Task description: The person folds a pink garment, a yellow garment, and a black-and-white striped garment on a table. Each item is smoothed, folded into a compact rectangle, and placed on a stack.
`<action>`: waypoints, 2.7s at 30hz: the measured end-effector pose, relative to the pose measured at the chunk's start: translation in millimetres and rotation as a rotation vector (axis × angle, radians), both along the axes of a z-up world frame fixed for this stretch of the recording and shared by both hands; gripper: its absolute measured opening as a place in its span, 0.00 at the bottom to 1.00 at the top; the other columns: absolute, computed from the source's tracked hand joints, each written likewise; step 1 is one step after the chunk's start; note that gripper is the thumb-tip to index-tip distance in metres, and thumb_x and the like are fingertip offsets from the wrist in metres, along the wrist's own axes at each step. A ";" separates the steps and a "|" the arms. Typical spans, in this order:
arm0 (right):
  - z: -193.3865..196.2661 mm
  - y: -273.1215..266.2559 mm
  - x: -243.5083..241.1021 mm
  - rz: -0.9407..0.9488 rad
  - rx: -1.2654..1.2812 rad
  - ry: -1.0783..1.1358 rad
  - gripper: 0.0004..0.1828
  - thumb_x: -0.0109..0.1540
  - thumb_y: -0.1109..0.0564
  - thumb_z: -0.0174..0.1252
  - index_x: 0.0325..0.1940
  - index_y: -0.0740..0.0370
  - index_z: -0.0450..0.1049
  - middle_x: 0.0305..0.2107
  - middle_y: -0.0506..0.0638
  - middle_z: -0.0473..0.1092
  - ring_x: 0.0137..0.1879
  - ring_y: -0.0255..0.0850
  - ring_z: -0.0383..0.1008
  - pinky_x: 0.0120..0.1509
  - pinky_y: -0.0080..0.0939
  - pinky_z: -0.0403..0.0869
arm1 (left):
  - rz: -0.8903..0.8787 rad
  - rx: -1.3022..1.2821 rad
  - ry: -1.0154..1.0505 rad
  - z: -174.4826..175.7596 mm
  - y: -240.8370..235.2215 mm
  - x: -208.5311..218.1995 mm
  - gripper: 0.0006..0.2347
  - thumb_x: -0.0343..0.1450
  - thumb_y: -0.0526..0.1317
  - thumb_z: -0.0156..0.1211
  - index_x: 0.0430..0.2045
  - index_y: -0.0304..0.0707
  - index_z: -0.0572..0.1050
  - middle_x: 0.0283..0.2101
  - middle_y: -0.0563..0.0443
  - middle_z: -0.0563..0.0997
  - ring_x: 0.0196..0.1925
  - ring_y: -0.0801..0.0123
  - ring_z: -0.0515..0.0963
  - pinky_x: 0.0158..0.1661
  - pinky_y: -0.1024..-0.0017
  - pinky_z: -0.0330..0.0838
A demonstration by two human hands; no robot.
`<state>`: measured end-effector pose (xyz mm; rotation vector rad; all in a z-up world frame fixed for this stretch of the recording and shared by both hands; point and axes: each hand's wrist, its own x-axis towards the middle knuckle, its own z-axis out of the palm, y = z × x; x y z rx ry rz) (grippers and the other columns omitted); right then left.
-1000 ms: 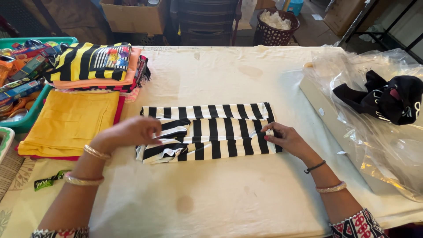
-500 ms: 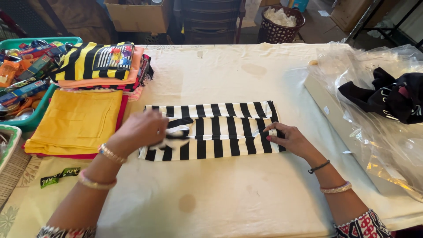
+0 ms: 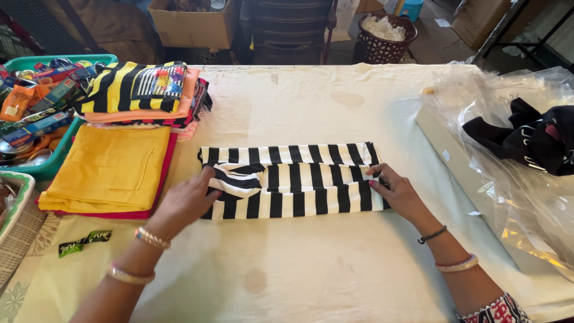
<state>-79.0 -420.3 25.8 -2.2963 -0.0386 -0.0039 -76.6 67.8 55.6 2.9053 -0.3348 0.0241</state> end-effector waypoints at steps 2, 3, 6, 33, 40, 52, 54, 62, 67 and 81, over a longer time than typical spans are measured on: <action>-5.5 0.2 2.3 -0.018 -0.012 -0.021 0.14 0.65 0.52 0.60 0.53 0.53 0.71 0.19 0.45 0.57 0.26 0.35 0.54 0.31 0.39 0.59 | -0.033 -0.040 -0.064 -8.8 1.4 -11.7 0.18 0.69 0.44 0.59 0.51 0.39 0.65 0.41 0.39 0.78 0.48 0.44 0.78 0.42 0.52 0.74; -8.4 0.4 2.9 -0.037 -0.026 -0.042 0.13 0.65 0.53 0.60 0.53 0.54 0.70 0.19 0.46 0.61 0.26 0.36 0.57 0.32 0.40 0.62 | -0.066 -0.082 -0.127 -13.4 2.3 -17.6 0.18 0.68 0.39 0.59 0.51 0.38 0.66 0.41 0.38 0.77 0.49 0.45 0.77 0.41 0.52 0.74; 0.0 9.7 -3.1 -0.044 -0.112 -0.144 0.15 0.64 0.52 0.60 0.53 0.55 0.68 0.19 0.49 0.67 0.25 0.41 0.66 0.32 0.42 0.67 | -0.066 0.009 -0.073 -18.3 8.6 -27.9 0.18 0.68 0.26 0.49 0.51 0.45 0.69 0.41 0.42 0.76 0.50 0.51 0.78 0.47 0.55 0.74; -30.5 -4.0 2.2 -0.043 -0.613 -0.408 0.39 0.64 0.38 0.54 0.74 0.57 0.56 0.58 0.63 0.62 0.61 0.58 0.62 0.66 0.57 0.64 | -0.057 0.141 -0.108 -70.1 -41.4 -2.5 0.39 0.71 0.68 0.37 0.74 0.49 0.39 0.76 0.31 0.38 0.76 0.33 0.35 0.61 0.25 0.33; -33.5 -12.0 3.7 -0.050 -0.585 -0.404 0.37 0.65 0.39 0.56 0.73 0.57 0.59 0.54 0.60 0.64 0.57 0.57 0.63 0.65 0.56 0.64 | 0.066 0.236 -0.066 -82.3 -6.6 4.6 0.39 0.71 0.68 0.34 0.73 0.45 0.40 0.75 0.33 0.41 0.75 0.29 0.38 0.66 0.34 0.38; -29.5 0.8 4.0 0.010 -0.567 -0.419 0.37 0.62 0.41 0.59 0.73 0.55 0.60 0.53 0.60 0.65 0.58 0.56 0.63 0.66 0.54 0.65 | 0.049 -0.223 -0.359 -36.4 25.9 -59.1 0.17 0.69 0.41 0.58 0.49 0.35 0.67 0.43 0.39 0.77 0.49 0.47 0.76 0.46 0.54 0.71; -25.6 4.9 1.4 0.060 -0.432 -0.381 0.40 0.61 0.44 0.61 0.74 0.55 0.58 0.56 0.63 0.61 0.60 0.59 0.61 0.67 0.55 0.63 | 0.130 -0.314 -0.112 -24.1 20.1 -60.3 0.14 0.70 0.38 0.56 0.51 0.41 0.70 0.36 0.42 0.79 0.44 0.52 0.78 0.44 0.57 0.72; -31.1 7.0 -0.9 -0.052 -0.362 -0.427 0.40 0.58 0.44 0.66 0.72 0.52 0.60 0.59 0.64 0.57 0.64 0.62 0.59 0.69 0.57 0.63 | 0.095 -0.394 -0.263 -37.8 21.7 -52.7 0.14 0.68 0.36 0.59 0.48 0.40 0.73 0.34 0.42 0.78 0.41 0.50 0.79 0.42 0.56 0.72; -35.1 4.4 2.1 -0.073 -0.461 -0.439 0.41 0.59 0.45 0.67 0.72 0.52 0.58 0.58 0.67 0.56 0.63 0.66 0.58 0.67 0.62 0.62 | 0.112 -0.272 -0.179 -27.3 23.0 -53.2 0.10 0.68 0.35 0.57 0.41 0.46 0.79 0.33 0.44 0.80 0.39 0.54 0.80 0.41 0.58 0.75; -50.6 -4.5 27.9 -0.141 -0.161 -0.194 0.47 0.51 0.47 0.74 0.70 0.47 0.60 0.48 0.59 0.66 0.51 0.52 0.73 0.57 0.49 0.74 | -0.533 -0.052 -0.280 6.0 -181.9 18.1 0.22 0.74 0.46 0.52 0.55 0.23 0.68 0.60 0.30 0.69 0.67 0.42 0.65 0.63 0.51 0.60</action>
